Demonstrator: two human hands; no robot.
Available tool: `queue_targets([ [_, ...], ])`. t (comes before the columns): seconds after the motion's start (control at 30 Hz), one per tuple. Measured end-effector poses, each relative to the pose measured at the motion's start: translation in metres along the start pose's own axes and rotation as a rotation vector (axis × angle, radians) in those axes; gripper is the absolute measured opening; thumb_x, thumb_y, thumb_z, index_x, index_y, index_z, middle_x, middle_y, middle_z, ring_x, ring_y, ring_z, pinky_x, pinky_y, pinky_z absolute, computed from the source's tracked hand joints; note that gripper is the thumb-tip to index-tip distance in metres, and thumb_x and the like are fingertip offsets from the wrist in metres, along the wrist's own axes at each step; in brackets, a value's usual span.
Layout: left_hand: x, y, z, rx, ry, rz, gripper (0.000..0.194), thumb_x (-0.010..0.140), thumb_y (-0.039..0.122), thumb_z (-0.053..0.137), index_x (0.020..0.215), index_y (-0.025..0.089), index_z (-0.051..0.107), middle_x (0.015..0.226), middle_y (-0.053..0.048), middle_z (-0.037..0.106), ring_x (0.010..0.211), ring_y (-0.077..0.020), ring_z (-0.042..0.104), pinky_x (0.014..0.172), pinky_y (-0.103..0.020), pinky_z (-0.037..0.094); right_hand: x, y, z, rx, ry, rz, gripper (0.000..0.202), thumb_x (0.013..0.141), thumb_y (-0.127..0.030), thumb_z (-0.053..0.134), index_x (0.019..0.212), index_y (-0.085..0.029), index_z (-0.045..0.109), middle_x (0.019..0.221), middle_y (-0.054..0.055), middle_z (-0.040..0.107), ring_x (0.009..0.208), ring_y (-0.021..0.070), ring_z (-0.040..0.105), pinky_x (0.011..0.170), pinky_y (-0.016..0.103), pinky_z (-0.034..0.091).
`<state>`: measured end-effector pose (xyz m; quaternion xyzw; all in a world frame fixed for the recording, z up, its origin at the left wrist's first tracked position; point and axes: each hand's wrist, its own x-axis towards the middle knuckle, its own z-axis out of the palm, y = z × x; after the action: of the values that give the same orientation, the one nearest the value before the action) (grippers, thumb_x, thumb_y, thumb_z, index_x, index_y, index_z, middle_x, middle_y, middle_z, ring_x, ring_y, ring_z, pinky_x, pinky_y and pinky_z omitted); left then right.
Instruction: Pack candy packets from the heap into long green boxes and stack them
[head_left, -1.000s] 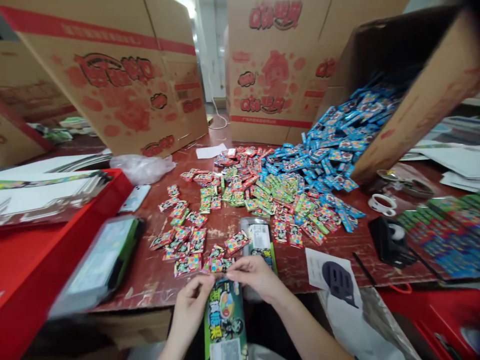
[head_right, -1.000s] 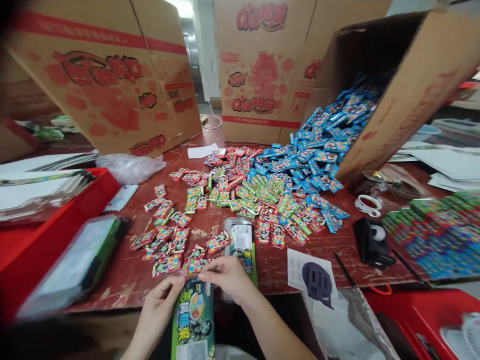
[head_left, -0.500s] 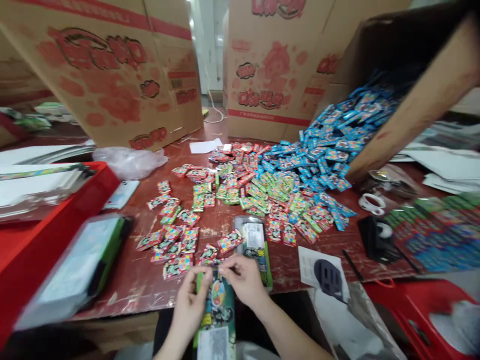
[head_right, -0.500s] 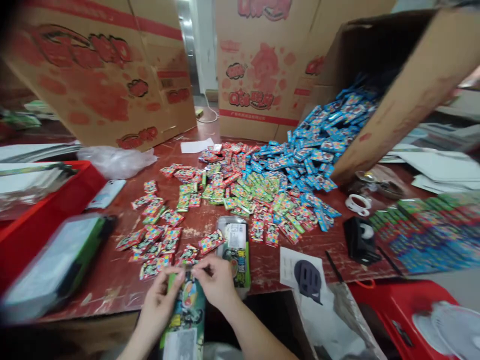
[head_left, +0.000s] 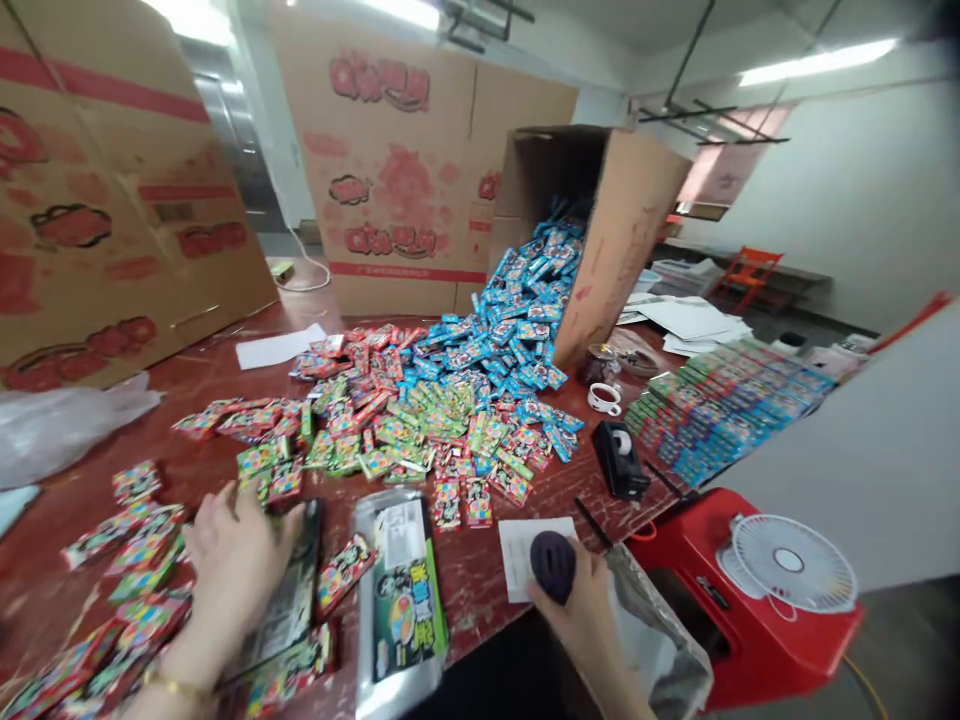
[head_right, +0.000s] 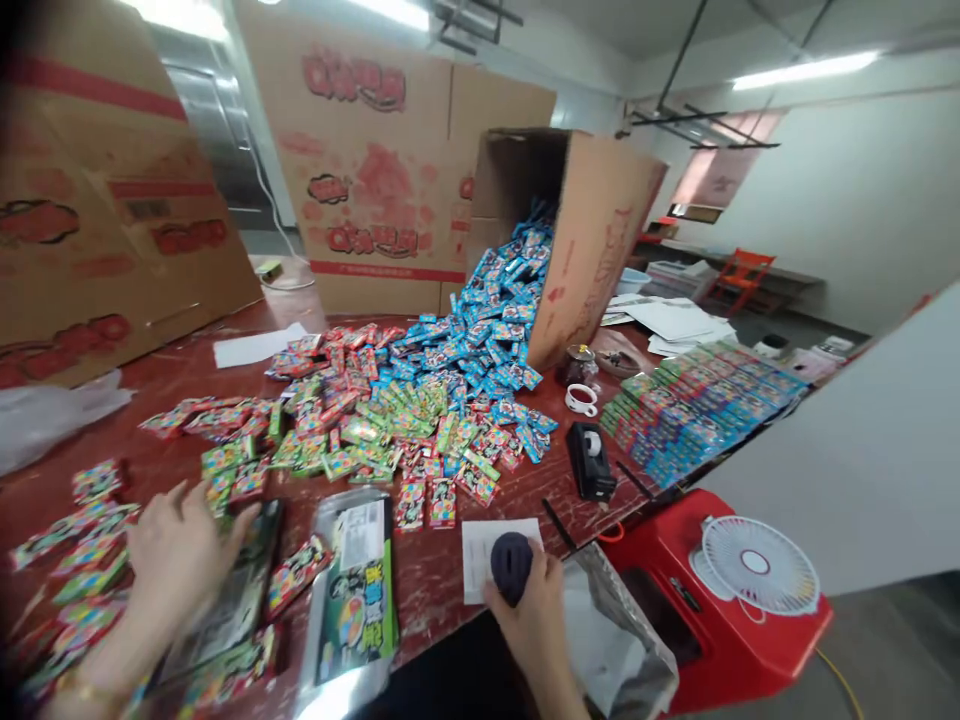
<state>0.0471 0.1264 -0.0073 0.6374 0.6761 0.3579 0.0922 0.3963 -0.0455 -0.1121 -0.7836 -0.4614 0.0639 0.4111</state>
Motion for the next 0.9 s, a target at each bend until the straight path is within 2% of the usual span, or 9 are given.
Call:
queue_targets([
  [0.07, -0.035, 0.036, 0.023, 0.061, 0.074, 0.364, 0.043, 0.082, 0.037, 0.051, 0.115, 0.010, 0.050, 0.133, -0.021, 0.040, 0.129, -0.0410, 0.027, 0.105, -0.060, 0.018, -0.005, 0.006, 0.009, 0.054, -0.025, 0.000, 0.056, 0.068, -0.023, 0.060, 0.121, -0.018, 0.043, 0.105, 0.011, 0.046, 0.095, 0.0295, 0.056, 0.087, 0.045, 0.047],
  [0.17, -0.088, 0.100, 0.071, -0.066, -0.375, 0.761, 0.028, 0.087, 0.023, 0.050, 0.115, 0.021, 0.054, 0.126, -0.010, 0.051, 0.124, -0.0270, 0.041, 0.107, -0.047, 0.029, 0.008, 0.008, 0.007, 0.129, -0.055, -0.018, 0.057, 0.066, -0.017, 0.053, 0.122, -0.018, 0.042, 0.101, 0.009, 0.047, 0.094, 0.0267, 0.058, 0.085, 0.041, 0.049],
  [0.23, -0.110, 0.136, 0.106, -0.019, -0.744, 0.732, 0.034, 0.087, 0.018, 0.052, 0.120, 0.022, 0.052, 0.135, -0.007, 0.045, 0.128, -0.0229, 0.037, 0.110, -0.039, 0.028, 0.032, 0.016, -0.003, 0.127, -0.019, -0.023, 0.061, 0.063, -0.019, 0.054, 0.123, -0.017, 0.043, 0.099, 0.008, 0.048, 0.093, 0.0271, 0.058, 0.084, 0.042, 0.049],
  [0.4, -0.112, 0.176, 0.160, 0.065, -0.870, 0.595, 0.089, 0.047, 0.025, 0.089, 0.125, 0.007, 0.048, 0.124, -0.020, 0.050, 0.118, -0.0365, 0.044, 0.102, -0.044, 0.034, 0.102, 0.047, -0.019, -0.003, -0.034, -0.054, 0.067, 0.059, -0.015, 0.058, 0.125, -0.012, 0.046, 0.102, 0.010, 0.047, 0.094, 0.0263, 0.056, 0.088, 0.042, 0.047],
  [0.53, -0.096, 0.176, 0.164, 0.076, -0.961, 0.494, 0.059, 0.049, 0.016, 0.086, 0.103, 0.011, 0.061, 0.102, -0.015, 0.063, 0.100, -0.0331, 0.057, 0.085, -0.038, 0.043, 0.116, 0.048, -0.025, -0.078, -0.102, -0.072, 0.055, 0.065, -0.021, 0.065, 0.119, -0.016, 0.057, 0.112, 0.016, 0.048, 0.110, 0.0349, 0.047, 0.094, 0.054, 0.038],
  [0.67, -0.086, 0.177, 0.150, -0.011, -1.038, 0.386, 0.040, 0.057, 0.014, 0.078, 0.093, 0.016, 0.062, 0.081, -0.006, 0.067, 0.079, -0.0255, 0.063, 0.064, -0.028, 0.042, 0.106, 0.019, -0.046, 0.100, -0.259, -0.328, 0.050, 0.073, -0.035, 0.067, 0.121, -0.025, 0.057, 0.132, 0.012, 0.043, 0.126, 0.0337, 0.034, 0.102, 0.052, 0.029],
  [0.77, -0.081, 0.183, 0.132, -0.158, -1.089, 0.340, 0.039, 0.056, 0.025, 0.080, 0.091, 0.019, 0.063, 0.079, 0.000, 0.067, 0.072, -0.0205, 0.062, 0.059, -0.024, 0.039, 0.101, -0.005, -0.059, 0.327, -0.527, -0.388, 0.037, 0.072, -0.027, 0.069, 0.108, -0.021, 0.063, 0.107, 0.008, 0.062, 0.103, 0.0244, 0.055, 0.091, 0.037, 0.043],
  [0.83, -0.077, 0.187, 0.118, -0.266, -1.109, 0.302, 0.031, 0.060, 0.033, 0.077, 0.086, 0.020, 0.064, 0.076, 0.002, 0.066, 0.069, -0.0172, 0.060, 0.058, -0.022, 0.038, 0.099, -0.015, -0.063, 0.415, -0.592, -0.250, 0.014, 0.076, -0.023, 0.063, 0.088, -0.018, 0.067, 0.081, 0.003, 0.065, 0.076, 0.0180, 0.060, 0.072, 0.028, 0.048],
  [0.9, -0.073, 0.188, 0.103, -0.347, -1.098, 0.251, 0.025, 0.067, 0.039, 0.070, 0.077, 0.017, 0.064, 0.069, 0.002, 0.063, 0.064, -0.0148, 0.056, 0.056, -0.021, 0.037, 0.098, -0.022, -0.066, 0.499, -0.625, -0.097, 0.011, 0.079, -0.026, 0.060, 0.075, -0.017, 0.064, 0.065, 0.000, 0.061, 0.060, 0.0138, 0.056, 0.058, 0.024, 0.045],
])
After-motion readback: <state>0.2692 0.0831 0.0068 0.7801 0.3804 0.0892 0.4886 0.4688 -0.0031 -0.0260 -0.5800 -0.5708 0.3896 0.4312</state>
